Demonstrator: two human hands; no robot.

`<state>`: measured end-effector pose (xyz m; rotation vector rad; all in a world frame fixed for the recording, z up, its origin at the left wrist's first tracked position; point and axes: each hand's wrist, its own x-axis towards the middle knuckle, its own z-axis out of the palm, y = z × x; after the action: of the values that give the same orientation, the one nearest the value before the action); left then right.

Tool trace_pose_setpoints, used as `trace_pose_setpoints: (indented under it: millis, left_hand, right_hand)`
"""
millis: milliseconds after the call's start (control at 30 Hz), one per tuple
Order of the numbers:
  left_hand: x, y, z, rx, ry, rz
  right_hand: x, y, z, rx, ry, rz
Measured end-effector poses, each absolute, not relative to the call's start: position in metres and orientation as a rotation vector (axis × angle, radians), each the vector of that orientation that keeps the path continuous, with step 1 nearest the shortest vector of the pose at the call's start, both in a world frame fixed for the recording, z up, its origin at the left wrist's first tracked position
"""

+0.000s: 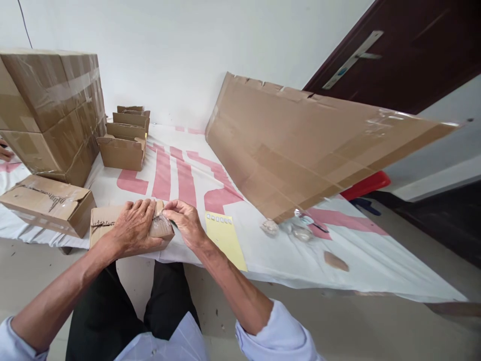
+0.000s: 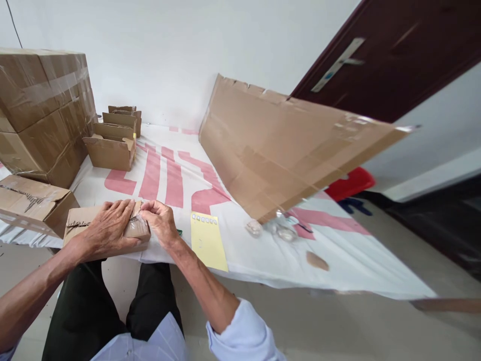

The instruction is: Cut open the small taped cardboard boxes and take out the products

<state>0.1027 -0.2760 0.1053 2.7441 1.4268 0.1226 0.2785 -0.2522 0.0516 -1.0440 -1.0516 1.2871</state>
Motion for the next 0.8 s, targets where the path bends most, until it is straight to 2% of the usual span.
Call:
trace_pose_setpoints:
  millis: [300,467,533,700,800]
  left_hand:
    - [0.103,-0.273,0.102,2.748,1.434,0.129]
    - [0.101,-0.276,0.103,2.722,1.442,0.219]
    - [0.099,-0.279,0.104,2.702,1.421,0.293]
    - [0.086,-0.272,0.102,2.647,1.399,0.412]
    - [0.078,-0.260,0.099,2.654,1.452,0.371]
  right_hand:
    - [0.290,-0.256,0.072,-0.944,-1.167,1.355]
    - [0.298,-0.267,0.099,-1.077,-1.455,0.742]
    - [0.300,-0.262,0.093,-1.182,-1.613,0.618]
    - [0.311,-0.238,0.048,-1.153,-1.862,0.734]
    - [0.327,-0.229,0.017,-1.311,-1.844,0.524]
